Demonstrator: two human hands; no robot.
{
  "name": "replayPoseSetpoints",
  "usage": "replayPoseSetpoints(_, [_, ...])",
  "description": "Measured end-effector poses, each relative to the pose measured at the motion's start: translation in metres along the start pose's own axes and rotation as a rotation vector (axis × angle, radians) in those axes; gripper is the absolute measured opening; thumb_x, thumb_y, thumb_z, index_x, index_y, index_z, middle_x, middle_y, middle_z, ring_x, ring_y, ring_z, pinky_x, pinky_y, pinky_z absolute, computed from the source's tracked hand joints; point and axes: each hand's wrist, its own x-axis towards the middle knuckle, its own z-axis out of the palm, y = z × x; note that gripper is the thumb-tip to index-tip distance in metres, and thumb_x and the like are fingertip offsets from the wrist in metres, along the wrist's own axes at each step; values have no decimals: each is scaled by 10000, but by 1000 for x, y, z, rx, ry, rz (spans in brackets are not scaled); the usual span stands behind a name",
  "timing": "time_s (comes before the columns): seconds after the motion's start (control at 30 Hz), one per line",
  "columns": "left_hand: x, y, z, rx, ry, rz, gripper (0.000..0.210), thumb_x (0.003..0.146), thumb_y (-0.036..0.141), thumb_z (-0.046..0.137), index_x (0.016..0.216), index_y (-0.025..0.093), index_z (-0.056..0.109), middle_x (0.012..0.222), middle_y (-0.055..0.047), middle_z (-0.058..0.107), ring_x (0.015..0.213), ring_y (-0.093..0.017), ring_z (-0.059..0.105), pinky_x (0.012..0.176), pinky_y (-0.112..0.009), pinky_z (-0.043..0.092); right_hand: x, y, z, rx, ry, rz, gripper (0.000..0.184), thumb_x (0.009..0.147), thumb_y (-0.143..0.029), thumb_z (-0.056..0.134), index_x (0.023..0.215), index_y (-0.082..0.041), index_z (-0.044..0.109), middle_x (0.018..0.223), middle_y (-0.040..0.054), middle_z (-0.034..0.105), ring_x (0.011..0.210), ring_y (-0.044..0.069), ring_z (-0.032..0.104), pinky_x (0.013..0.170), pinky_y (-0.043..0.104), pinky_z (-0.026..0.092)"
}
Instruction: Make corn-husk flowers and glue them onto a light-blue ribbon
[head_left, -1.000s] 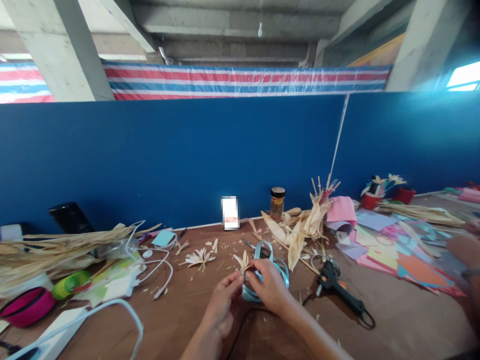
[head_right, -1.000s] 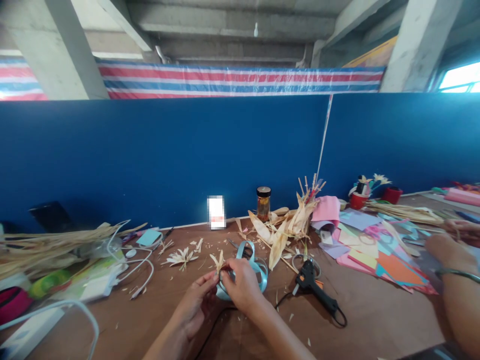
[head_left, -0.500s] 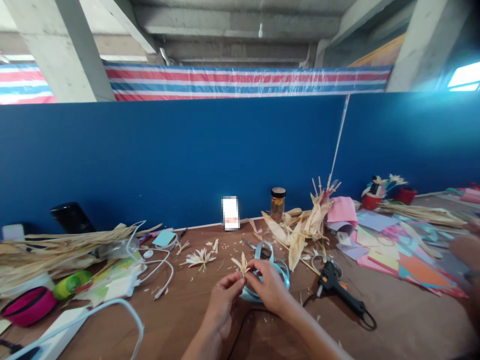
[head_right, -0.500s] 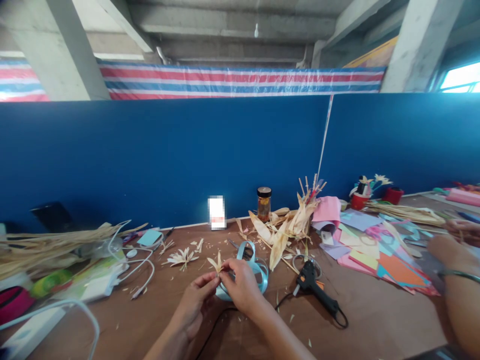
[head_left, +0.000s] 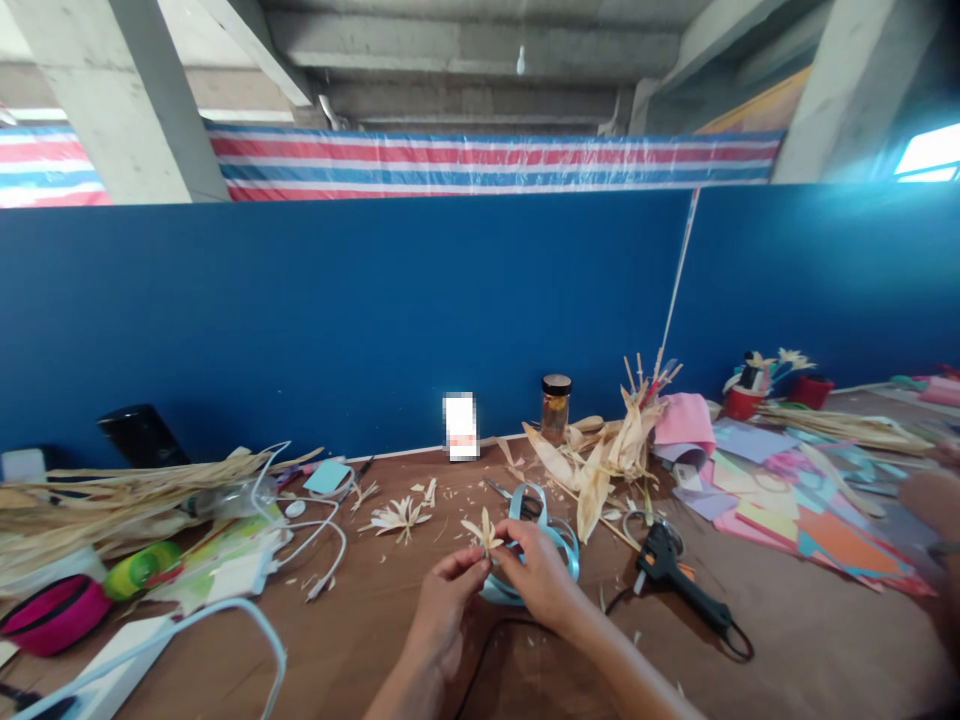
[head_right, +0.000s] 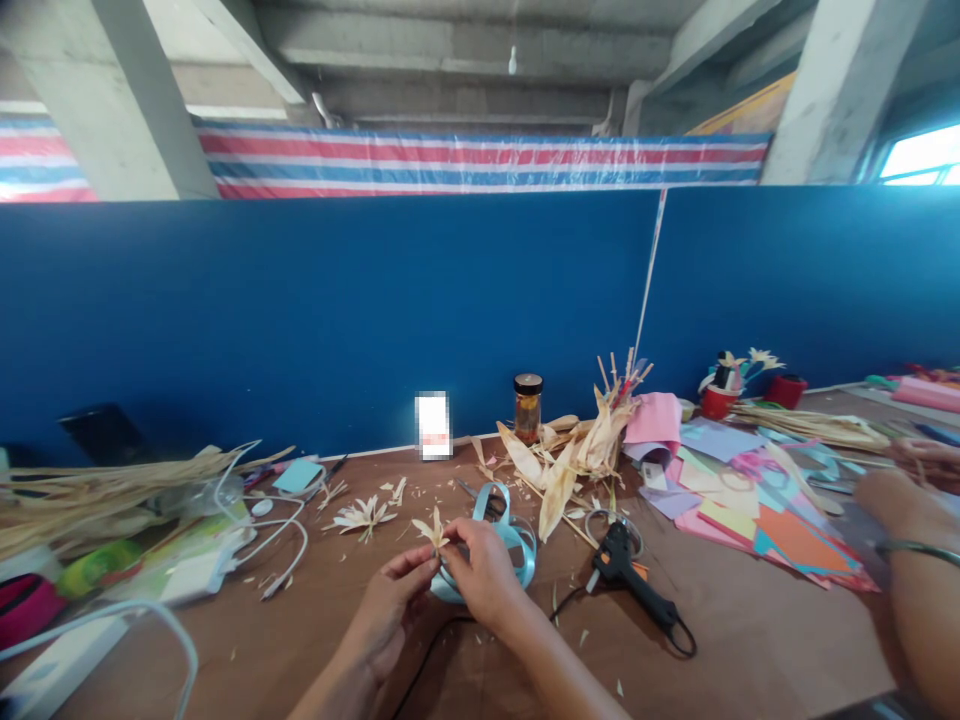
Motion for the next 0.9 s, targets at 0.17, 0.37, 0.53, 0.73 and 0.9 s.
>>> replayPoseSetpoints(0.17, [0, 0, 0, -3, -8, -1, 285, 500, 182, 794, 754, 117, 682, 640, -40, 677, 514, -101, 578, 497, -187, 416, 0, -1, -1, -6, -2, -8, 103, 780, -242, 545, 843, -195, 610, 845, 27, 634, 845, 178, 554, 755, 257, 386])
replayPoseSetpoints(0.37, [-1, 1, 2, -28, -35, -40, 266, 526, 170, 781, 766, 107, 684, 626, -40, 672, 500, -91, 570, 476, -172, 406, 2, -1, -2, 4, -32, -20, 98, 797, -226, 512, 805, -188, 601, 820, 27, 637, 825, 171, 561, 733, 248, 390])
replayPoseSetpoints(0.53, [-1, 0, 0, -16, 22, -75, 226, 546, 179, 772, 746, 123, 683, 538, 5, 631, 424, -50, 506, 397, -135, 344, 2, -2, -3, 14, -31, -27, 120, 808, -227, 489, 811, -175, 597, 825, 41, 637, 821, 171, 564, 739, 254, 396])
replayPoseSetpoints(0.73, [0, 0, -2, -16, -6, -81, 263, 563, 218, 766, 794, 125, 683, 611, -17, 657, 470, -56, 533, 426, -136, 361, 3, -2, -5, 31, -42, -14, 99, 804, -222, 495, 801, -180, 584, 801, 28, 634, 797, 168, 567, 725, 253, 402])
replayPoseSetpoints(0.9, [2, -2, -2, -31, -91, -70, 293, 540, 203, 777, 803, 121, 678, 682, -38, 674, 518, -80, 564, 480, -166, 392, 4, -4, -7, 60, -56, 11, 95, 795, -220, 500, 794, -179, 586, 791, 26, 633, 782, 168, 568, 705, 253, 409])
